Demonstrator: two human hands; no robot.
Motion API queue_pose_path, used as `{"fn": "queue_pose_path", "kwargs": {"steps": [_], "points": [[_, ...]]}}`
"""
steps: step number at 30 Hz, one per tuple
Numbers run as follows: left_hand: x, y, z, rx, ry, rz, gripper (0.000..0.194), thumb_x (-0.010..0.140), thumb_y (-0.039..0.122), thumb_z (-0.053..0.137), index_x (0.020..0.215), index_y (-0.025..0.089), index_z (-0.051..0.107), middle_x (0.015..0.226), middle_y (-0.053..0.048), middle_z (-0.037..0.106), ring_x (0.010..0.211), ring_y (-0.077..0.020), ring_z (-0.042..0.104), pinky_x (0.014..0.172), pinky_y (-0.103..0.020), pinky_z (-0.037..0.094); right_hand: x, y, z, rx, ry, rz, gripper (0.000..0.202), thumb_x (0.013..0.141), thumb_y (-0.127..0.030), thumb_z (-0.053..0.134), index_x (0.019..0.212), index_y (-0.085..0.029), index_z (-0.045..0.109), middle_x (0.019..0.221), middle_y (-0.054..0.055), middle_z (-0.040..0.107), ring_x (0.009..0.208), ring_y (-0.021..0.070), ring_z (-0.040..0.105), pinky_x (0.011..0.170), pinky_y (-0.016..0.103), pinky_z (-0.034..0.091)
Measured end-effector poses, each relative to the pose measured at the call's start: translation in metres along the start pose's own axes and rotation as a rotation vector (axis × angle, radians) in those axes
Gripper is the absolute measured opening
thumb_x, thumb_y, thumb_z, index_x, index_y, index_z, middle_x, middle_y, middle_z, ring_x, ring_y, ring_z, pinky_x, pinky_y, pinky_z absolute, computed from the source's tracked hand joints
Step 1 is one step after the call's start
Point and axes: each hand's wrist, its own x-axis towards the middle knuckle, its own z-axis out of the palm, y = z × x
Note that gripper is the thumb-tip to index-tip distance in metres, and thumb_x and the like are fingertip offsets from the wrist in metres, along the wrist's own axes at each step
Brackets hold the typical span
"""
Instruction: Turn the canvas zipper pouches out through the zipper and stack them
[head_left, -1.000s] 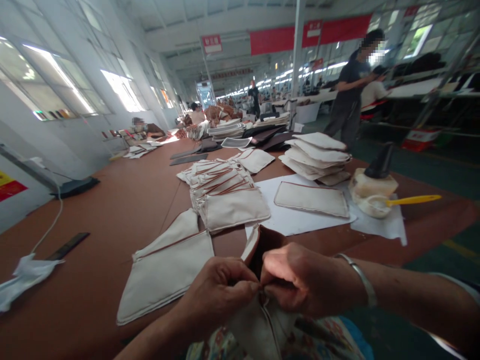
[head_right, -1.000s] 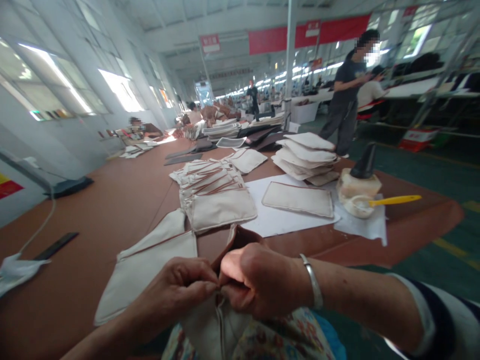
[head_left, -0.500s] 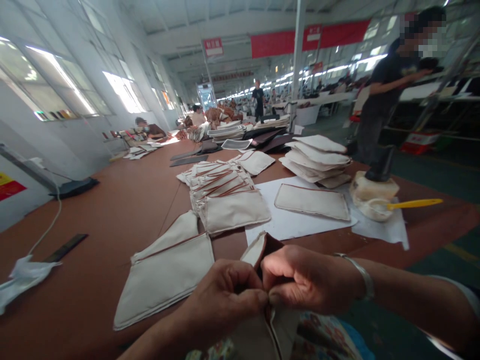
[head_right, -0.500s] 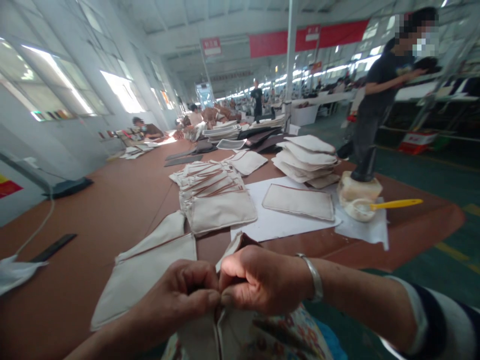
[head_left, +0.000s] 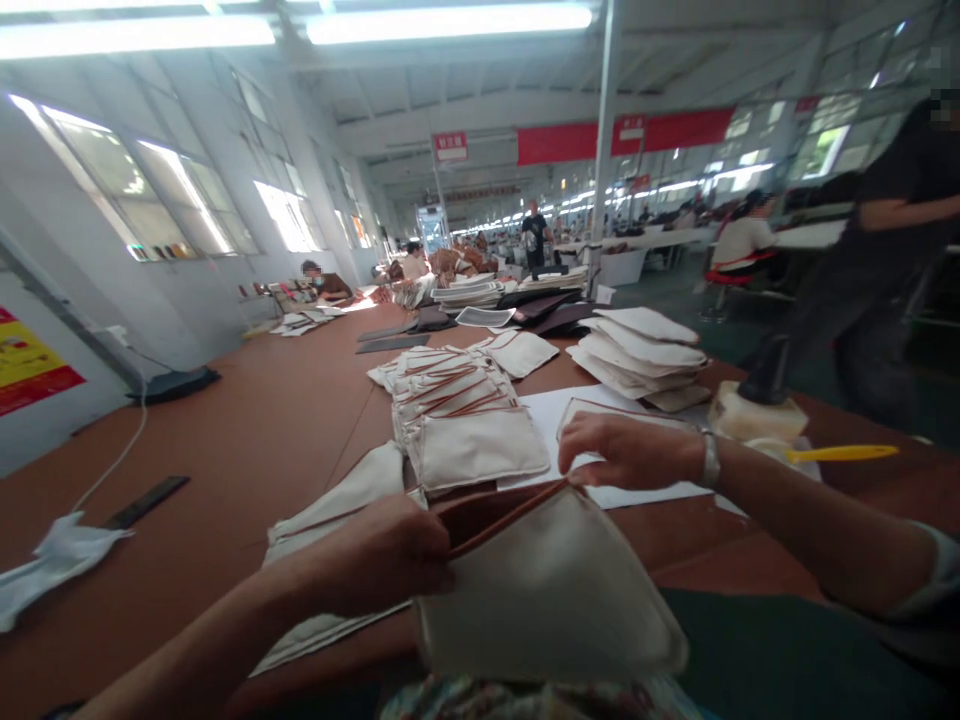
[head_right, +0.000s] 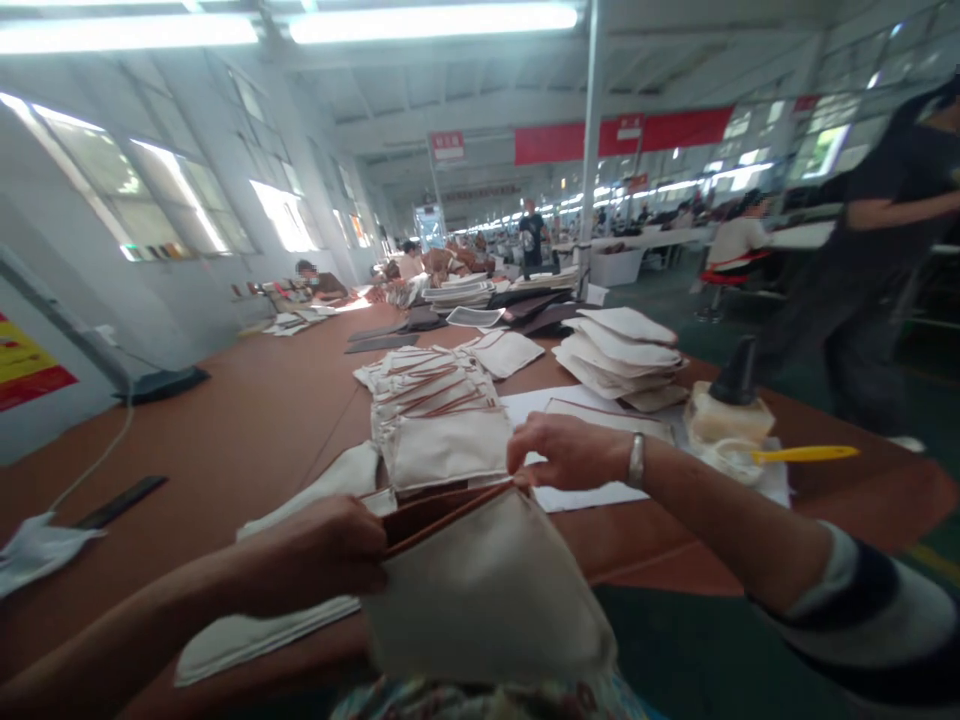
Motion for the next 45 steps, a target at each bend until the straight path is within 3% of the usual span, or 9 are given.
{"fn": "queue_pose_path", "kwargs": {"steps": [3,5,10,15,19,22,27,32,45], "points": [[0.023,0.023,0.015,-0.170,-0.031,0.055,0.031,0.078,0.030,0.070,0.057,0.015,0.054,0.058,0.006,0.035,0.058,-0.0093,0.032,0.054,-0.024,0.023,0.019,-0.013,0.025,0.127,0.026,-0.010,0.062,0.073,-0.036,0.082,0.127,-0.017,0.059,0.115,0.010,0.066,0.103,0.0235,0.062,0.086,0.030,0.049],[0.039,0.029,0.024,-0.335,-0.057,0.033,0.029,0.080,0.033,0.068,0.060,0.015,0.058,0.059,0.004,0.038,0.059,-0.0101,0.033,0.054,-0.023,0.025,0.029,-0.018,0.058,0.274,-0.031,0.014,0.074,0.064,-0.037,0.088,0.128,-0.018,0.057,0.107,0.005,0.069,0.093,0.0215,0.064,0.075,0.025,0.051],[0.040,-0.010,0.024,-0.476,-0.213,-0.082,0.049,0.088,0.059,0.056,0.073,0.014,0.064,0.062,0.003,0.043,0.056,-0.0108,0.034,0.051,-0.023,0.027,0.030,0.001,0.111,0.396,-0.017,0.111,0.029,0.068,-0.032,0.085,0.082,-0.013,0.068,0.070,-0.003,0.061,0.064,0.0118,0.054,0.056,0.019,0.041],[0.014,-0.048,0.008,-0.566,-0.270,-0.057,0.055,0.071,0.068,0.072,0.082,0.014,0.068,0.070,0.001,0.052,0.065,-0.0126,0.043,0.060,-0.022,0.036,0.018,0.014,0.084,0.433,-0.017,-0.045,0.025,0.081,-0.036,0.077,0.077,-0.013,0.068,0.077,0.002,0.064,0.075,0.0147,0.057,0.068,0.024,0.045],[0.004,-0.034,0.006,-0.644,-0.132,0.013,0.045,0.071,0.050,0.082,0.094,0.014,0.069,0.080,0.000,0.059,0.073,-0.0130,0.048,0.067,-0.022,0.040,0.011,0.021,0.061,0.283,0.102,-0.122,0.022,0.085,-0.030,0.074,0.073,-0.013,0.067,0.076,0.004,0.064,0.075,0.0153,0.058,0.076,0.028,0.046],[0.004,-0.013,0.018,-0.665,-0.037,0.013,0.029,0.078,0.034,0.079,0.094,0.012,0.069,0.081,0.000,0.060,0.073,-0.0120,0.048,0.067,-0.021,0.038,0.004,0.018,0.055,0.082,0.024,-0.100,0.012,0.087,-0.024,0.071,0.081,-0.014,0.070,0.083,0.006,0.066,0.085,0.0183,0.059,0.082,0.031,0.046],[0.012,0.005,0.041,-0.827,-0.084,-0.033,0.022,0.075,0.024,0.080,0.089,0.010,0.071,0.076,0.002,0.060,0.069,-0.0096,0.047,0.063,-0.019,0.036,-0.006,-0.017,0.062,0.207,0.011,-0.058,0.050,0.085,-0.030,0.072,0.129,-0.014,0.055,0.116,0.013,0.064,0.101,0.0207,0.061,0.086,0.030,0.049],[0.018,0.006,0.045,-0.906,-0.120,-0.068,0.029,0.066,0.026,0.087,0.085,0.011,0.070,0.069,0.002,0.058,0.061,-0.0079,0.044,0.055,-0.018,0.033,-0.006,-0.029,0.085,0.318,0.068,-0.074,0.016,0.092,-0.026,0.061,0.097,-0.011,0.060,0.083,0.004,0.063,0.070,0.0122,0.054,0.062,0.022,0.042],[0.020,0.017,0.055,-0.750,-0.019,-0.172,0.020,0.070,0.028,0.075,0.077,0.010,0.074,0.065,-0.002,0.063,0.057,-0.0114,0.049,0.052,-0.021,0.035,-0.016,-0.015,0.094,0.443,-0.002,0.083,0.020,0.096,-0.029,0.052,0.089,-0.012,0.060,0.078,0.002,0.059,0.068,0.0117,0.052,0.061,0.021,0.041]]}}
